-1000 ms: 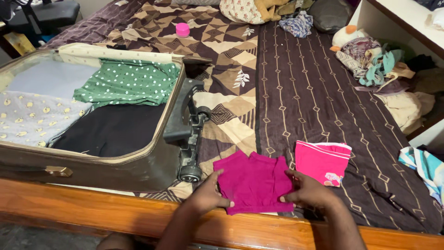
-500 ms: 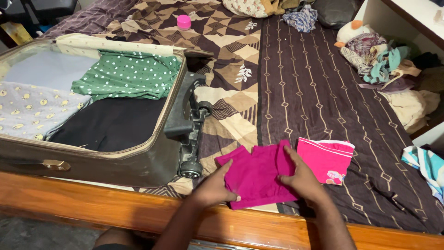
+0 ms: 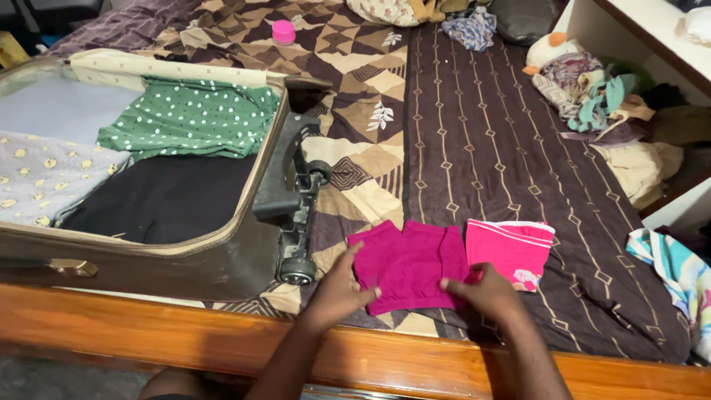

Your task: The person folds several pieces of clothing on a bed and places them into an open suitcase. Items include a green polka-dotted cloth, a light blue patterned cloth, a dark green cloth, a pink cloth, a red shirt, a blue shirt, and a pink shirt. The person folds each item by hand and arranges them neatly inside the suitcase.

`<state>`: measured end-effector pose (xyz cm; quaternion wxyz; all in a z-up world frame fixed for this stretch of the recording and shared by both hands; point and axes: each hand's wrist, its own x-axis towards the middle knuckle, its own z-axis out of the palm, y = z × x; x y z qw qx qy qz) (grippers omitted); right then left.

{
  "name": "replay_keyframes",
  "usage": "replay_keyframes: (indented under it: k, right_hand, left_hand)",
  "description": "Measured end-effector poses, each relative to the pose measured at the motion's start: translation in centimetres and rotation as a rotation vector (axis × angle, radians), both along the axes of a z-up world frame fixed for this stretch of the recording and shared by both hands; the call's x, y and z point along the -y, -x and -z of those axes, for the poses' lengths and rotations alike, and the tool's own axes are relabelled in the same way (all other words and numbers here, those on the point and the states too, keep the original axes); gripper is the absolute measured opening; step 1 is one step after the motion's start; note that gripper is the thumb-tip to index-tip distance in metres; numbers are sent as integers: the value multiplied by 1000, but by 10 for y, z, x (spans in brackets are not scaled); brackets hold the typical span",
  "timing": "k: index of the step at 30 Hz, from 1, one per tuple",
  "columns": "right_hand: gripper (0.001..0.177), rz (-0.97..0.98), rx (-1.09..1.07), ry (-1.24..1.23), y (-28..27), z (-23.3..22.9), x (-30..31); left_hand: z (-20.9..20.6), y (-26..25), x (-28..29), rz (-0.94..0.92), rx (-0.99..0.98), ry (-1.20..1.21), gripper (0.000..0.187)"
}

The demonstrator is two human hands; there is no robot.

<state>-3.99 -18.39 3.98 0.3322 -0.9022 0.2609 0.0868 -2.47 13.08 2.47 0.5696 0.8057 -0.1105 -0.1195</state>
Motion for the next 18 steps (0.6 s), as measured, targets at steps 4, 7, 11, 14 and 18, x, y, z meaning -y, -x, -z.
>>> replay_keyframes:
  k: [4, 7, 11, 14, 18]
  right_hand:
    - [82, -22, 213, -9, 9, 7, -22]
    - [71, 96, 406, 27, 16, 0, -46]
    - [63, -140, 846, 160, 27, -20, -95]
    - [52, -301, 606, 11, 32, -32, -128]
    - [27, -605, 485, 50, 40, -40, -147]
  left_hand:
    - [-4, 4, -1, 117, 45, 42, 81]
    - [1, 0, 2, 101, -171, 202, 71]
    - [14, -7, 3, 82, -170, 300, 58]
    - [24, -8, 3, 80, -103, 294, 57]
    - [24, -9, 1, 83, 53, 266, 53]
